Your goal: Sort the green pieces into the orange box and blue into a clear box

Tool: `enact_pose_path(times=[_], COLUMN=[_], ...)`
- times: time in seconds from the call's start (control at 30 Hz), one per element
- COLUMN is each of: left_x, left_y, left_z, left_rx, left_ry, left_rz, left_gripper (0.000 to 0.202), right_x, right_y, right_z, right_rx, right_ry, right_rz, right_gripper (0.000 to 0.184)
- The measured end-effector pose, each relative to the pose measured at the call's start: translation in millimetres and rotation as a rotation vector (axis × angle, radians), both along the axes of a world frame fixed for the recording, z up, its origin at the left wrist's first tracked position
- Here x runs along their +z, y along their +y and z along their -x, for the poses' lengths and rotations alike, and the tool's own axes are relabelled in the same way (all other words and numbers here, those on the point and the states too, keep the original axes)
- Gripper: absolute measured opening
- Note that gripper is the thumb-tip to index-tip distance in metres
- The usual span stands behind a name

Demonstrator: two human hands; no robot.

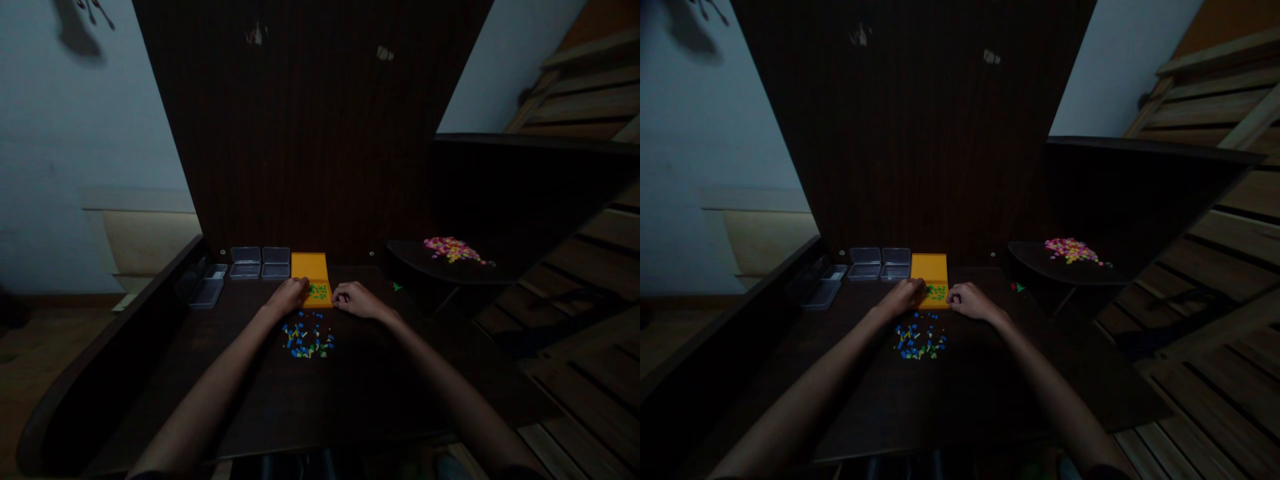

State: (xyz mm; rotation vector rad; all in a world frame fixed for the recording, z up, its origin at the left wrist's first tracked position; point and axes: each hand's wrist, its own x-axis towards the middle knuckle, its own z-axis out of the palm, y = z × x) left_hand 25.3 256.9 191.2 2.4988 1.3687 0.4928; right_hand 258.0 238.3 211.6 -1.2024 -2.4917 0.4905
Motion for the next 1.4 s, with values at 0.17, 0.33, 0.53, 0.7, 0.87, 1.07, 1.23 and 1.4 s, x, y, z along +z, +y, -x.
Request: enact_pose_path(times=[0.17,0.33,0.53,0.7,0.87,1.07,1.23,1.4], left_x=[-2.8,-7.8,-4.3,3.2,1.7,-3.3,-5.8,-10.0], left_y=[-1,-2,-6,-28,-61,-80,-81,-80], left_z=[4,0,2,8,14,14,11,11], left_rx=[-0.012,-0.024,-0.057,-0.177,-0.367,-0.397,-0.375,-0.384], left_ry=[-0.095,-0.153,-0.222,-0.251,-0.171,-0.145,-0.121,-0.120], left_rz=[0.016,0.028,0.021,0.002,0.102,0.125,0.137,0.159], left_gripper=[0.012,0.014,0.018,0.015,0.011,0.013,0.010,0.008], right_x=[-2.5,-8.0,-10.5,-11.9,-18.8,-23.6,-13.9,-13.7], right_y=[-7,-17,-38,-57,-64,-63,-65,-69], right_z=[-1,4,6,7,11,12,14,18], right_rx=[0.008,0.076,0.168,0.207,0.214,0.185,0.149,0.198], right_ry=[-0.014,-0.026,-0.033,0.010,-0.003,-0.084,-0.134,-0.113], right_rz=[0.019,0.062,0.093,0.124,0.115,0.081,0.055,0.072], right_gripper=[0.016,0.018,0.018,0.015,0.016,0.013,0.018,0.015])
